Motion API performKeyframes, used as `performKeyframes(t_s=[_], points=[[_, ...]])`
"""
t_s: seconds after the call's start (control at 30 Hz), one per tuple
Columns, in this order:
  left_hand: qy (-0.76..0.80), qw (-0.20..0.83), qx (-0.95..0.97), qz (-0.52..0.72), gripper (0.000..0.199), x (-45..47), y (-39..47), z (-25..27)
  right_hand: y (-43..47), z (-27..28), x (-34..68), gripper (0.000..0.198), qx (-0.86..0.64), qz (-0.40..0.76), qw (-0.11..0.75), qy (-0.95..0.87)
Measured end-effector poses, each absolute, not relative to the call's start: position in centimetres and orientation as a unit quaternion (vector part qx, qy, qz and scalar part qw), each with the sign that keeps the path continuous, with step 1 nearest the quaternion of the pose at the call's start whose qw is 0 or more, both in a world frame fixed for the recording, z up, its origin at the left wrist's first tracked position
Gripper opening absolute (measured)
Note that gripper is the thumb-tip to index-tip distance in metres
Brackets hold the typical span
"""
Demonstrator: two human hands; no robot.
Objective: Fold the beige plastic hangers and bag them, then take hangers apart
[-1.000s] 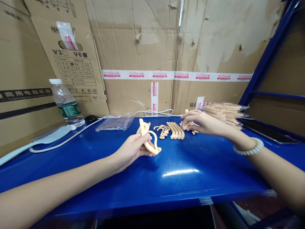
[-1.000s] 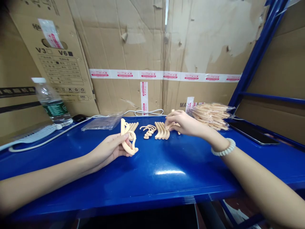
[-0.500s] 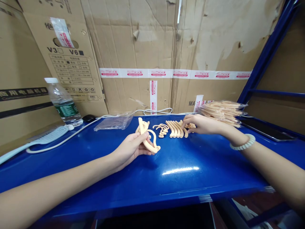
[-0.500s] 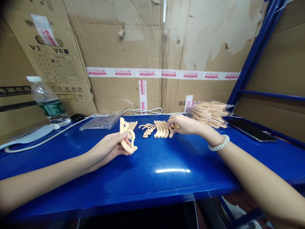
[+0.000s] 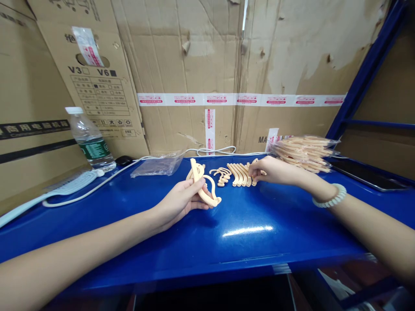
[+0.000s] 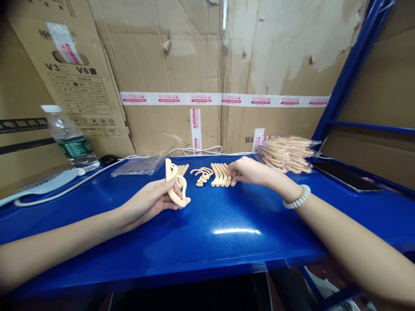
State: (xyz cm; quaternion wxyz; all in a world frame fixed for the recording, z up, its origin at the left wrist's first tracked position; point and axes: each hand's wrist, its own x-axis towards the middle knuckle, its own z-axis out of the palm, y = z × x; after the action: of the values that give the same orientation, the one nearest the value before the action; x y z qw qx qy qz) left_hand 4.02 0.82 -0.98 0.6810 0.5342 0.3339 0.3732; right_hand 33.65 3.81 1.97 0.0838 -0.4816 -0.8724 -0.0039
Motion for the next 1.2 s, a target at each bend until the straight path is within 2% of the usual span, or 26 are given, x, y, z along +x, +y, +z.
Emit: performKeyframes(t_s=[0.13, 0.27, 0.33, 0.43, 0.6, 1.03, 1.2], points=[[0.319, 0.667, 0.567, 0.363, 0.026, 4.0, 0.9, -1.2, 3.6, 1.8, 33.1, 0.009, -0.46, -0.063, 0.115, -0.878], [0.324, 0.604, 0.635, 0.357, 0.03, 3.8, 0.5, -1.4, 1.4, 1.8, 30.4, 0.019, -0.36, -0.132, 0.256, -0.887], [0.316, 0.569, 0.67, 0.358, 0.035, 3.7, 0.3, -1.4, -0.2, 1.7, 28.6, 0.025, -0.284, -0.158, 0.286, -0.901], [0.302, 0.534, 0.703, 0.36, 0.038, 3.6, 0.2, -1.3, -2.1, 1.4, 26.4, 0.031, -0.218, -0.214, 0.24, -0.922], [0.289, 0.502, 0.734, 0.355, 0.029, 3.4, 0.3, -1.5, -2.9, 0.7, 25.5, 0.035, -0.205, -0.267, 0.15, -0.93], [0.3, 0.421, 0.77, 0.373, 0.032, 3.2, 0.5, -1.7, -2.9, 0.6, 25.5, 0.026, -0.242, -0.235, 0.161, -0.927], [0.309, 0.394, 0.774, 0.388, 0.028, 3.0, 0.6, -1.6, -2.9, 0.6, 25.7, 0.022, -0.269, -0.118, 0.21, -0.933]])
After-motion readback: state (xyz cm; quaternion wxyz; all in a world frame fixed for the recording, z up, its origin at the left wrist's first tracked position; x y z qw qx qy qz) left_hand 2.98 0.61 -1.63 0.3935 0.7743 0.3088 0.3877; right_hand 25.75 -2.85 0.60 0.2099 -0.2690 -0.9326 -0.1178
